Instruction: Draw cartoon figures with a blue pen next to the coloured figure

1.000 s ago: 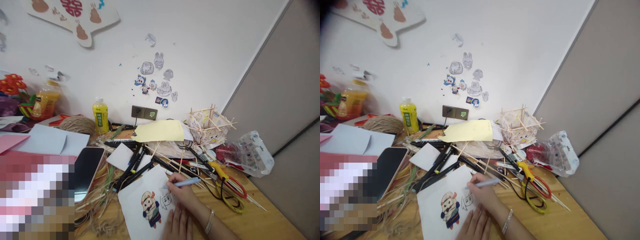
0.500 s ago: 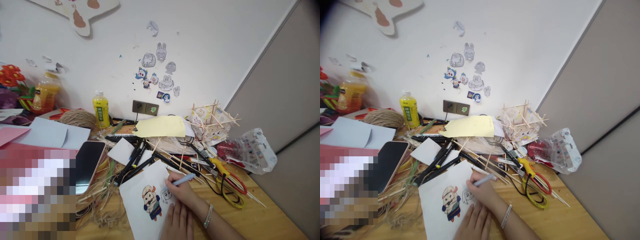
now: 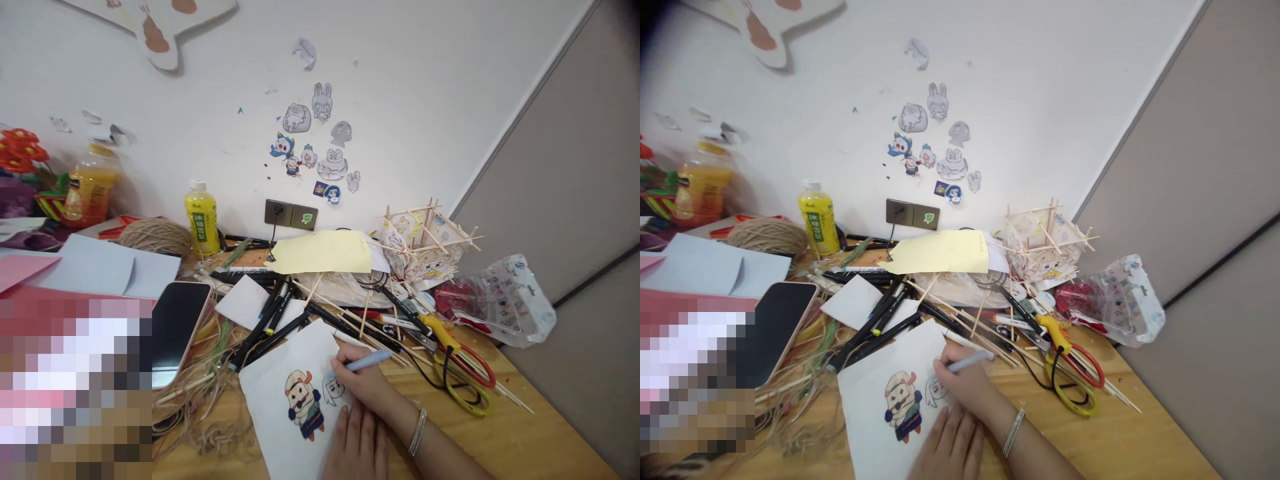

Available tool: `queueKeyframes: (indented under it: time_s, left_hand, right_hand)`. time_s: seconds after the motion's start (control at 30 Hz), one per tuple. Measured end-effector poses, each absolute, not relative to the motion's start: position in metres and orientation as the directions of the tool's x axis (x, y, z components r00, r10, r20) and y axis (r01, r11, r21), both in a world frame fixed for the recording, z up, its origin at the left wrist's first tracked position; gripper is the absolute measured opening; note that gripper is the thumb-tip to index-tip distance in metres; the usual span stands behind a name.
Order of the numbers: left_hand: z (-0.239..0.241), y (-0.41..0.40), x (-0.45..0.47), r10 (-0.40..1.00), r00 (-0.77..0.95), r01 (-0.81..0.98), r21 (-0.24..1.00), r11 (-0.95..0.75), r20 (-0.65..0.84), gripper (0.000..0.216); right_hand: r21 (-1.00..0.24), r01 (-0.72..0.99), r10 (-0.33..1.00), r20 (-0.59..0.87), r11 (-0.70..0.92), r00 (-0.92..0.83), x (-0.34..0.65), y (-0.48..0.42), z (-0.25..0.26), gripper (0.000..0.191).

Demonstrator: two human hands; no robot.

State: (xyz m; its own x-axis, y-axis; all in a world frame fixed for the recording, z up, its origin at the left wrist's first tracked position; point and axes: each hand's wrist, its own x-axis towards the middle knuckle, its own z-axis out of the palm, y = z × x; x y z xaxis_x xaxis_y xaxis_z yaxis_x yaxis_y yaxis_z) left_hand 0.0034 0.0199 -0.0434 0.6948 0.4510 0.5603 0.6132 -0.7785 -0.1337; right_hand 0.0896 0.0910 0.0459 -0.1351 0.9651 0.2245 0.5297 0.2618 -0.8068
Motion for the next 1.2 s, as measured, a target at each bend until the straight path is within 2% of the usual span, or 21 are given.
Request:
queueKeyframes:
  time_s: [0.4, 0.53, 0.67, 0.83, 0.9, 1.2]
  left_hand:
    - [-0.035, 0.020, 0.001, 0.460, 0.677, 0.633, -0.135, -0.763, 0.574, 0.034]
    - [-0.037, 0.020, 0.001, 0.448, 0.684, 0.621, -0.137, -0.772, 0.576, 0.033]
    - [-0.035, 0.019, 0.001, 0.449, 0.664, 0.634, -0.131, -0.762, 0.598, 0.031]
    - [-0.030, 0.019, 0.000, 0.450, 0.649, 0.642, -0.126, -0.756, 0.613, 0.031]
    - [-0.030, 0.019, 0.000, 0.450, 0.640, 0.647, -0.120, -0.753, 0.623, 0.031]
    - [-0.023, 0.017, -0.003, 0.462, 0.668, 0.635, -0.123, -0.763, 0.583, 0.034]
  right_hand:
    - [-0.801, 0.539, 0.965, 0.227, 0.261, -0.131, 0.089, 0.091, 0.045, 0.028]
    - [-0.792, 0.554, 0.963, 0.257, 0.255, -0.076, 0.090, 0.091, 0.046, 0.029]
    - [-0.797, 0.548, 0.966, 0.235, 0.254, -0.107, 0.090, 0.091, 0.046, 0.029]
    - [-0.792, 0.564, 0.966, 0.254, 0.234, -0.043, 0.090, 0.090, 0.046, 0.029]
    - [-0.790, 0.562, 0.967, 0.243, 0.245, -0.080, 0.089, 0.090, 0.046, 0.029]
    - [-0.804, 0.550, 0.968, 0.249, 0.225, -0.031, 0.090, 0.089, 0.048, 0.030]
